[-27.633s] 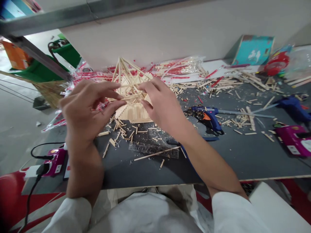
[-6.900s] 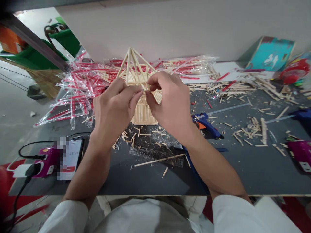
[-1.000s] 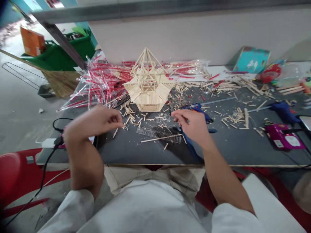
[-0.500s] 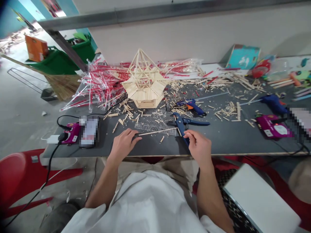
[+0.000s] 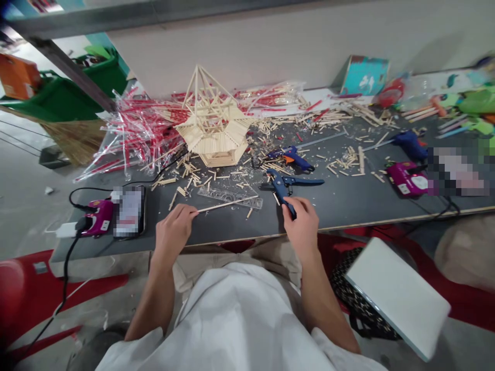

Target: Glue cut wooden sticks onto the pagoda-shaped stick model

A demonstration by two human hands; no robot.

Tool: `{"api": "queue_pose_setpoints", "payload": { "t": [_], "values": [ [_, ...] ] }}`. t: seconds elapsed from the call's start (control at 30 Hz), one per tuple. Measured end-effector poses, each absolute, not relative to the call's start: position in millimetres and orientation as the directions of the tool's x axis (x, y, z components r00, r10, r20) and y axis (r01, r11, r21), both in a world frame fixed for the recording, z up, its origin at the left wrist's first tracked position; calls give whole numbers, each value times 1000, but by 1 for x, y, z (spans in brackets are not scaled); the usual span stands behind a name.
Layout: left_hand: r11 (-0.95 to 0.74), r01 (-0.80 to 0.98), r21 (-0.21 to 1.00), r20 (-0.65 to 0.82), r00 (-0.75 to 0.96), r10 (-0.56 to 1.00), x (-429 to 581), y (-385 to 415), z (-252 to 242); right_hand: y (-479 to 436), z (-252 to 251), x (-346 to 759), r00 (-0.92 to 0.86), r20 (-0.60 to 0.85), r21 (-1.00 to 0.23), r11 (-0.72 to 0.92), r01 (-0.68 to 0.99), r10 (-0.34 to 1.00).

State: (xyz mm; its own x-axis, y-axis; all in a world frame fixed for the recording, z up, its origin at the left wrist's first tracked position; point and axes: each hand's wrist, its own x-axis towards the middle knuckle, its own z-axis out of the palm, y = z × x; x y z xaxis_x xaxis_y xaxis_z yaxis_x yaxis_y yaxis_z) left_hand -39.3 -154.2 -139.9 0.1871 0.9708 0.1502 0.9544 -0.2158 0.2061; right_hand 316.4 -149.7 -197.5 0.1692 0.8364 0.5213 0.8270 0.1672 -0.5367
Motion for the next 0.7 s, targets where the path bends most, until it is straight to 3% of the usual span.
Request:
{"api": "queue_pose_setpoints", "payload": {
  "t": [0.17, 0.3, 0.4, 0.57, 0.7],
  "values": [
    [-92, 982, 162, 183, 61, 981, -82, -196, -124, -153, -196, 326, 220, 624, -493, 159, 856, 749],
    [-53, 984, 169, 334, -7, 943, -115, -239, -132, -154, -193, 329, 244, 691, -511, 221, 831, 680],
    [-28, 978, 206, 446, -69, 892, -126, -255, -141, -152, -193, 327, 260, 661, -545, 213, 811, 704],
    [23, 951, 309, 502, -183, 846, -116, -247, -143, -147, -190, 318, 222, 592, -539, 176, 823, 775],
    [43, 932, 360, 654, -285, 701, -116, -241, -137, -146, -186, 312, 199, 539, -530, 146, 835, 819]
  ]
}}
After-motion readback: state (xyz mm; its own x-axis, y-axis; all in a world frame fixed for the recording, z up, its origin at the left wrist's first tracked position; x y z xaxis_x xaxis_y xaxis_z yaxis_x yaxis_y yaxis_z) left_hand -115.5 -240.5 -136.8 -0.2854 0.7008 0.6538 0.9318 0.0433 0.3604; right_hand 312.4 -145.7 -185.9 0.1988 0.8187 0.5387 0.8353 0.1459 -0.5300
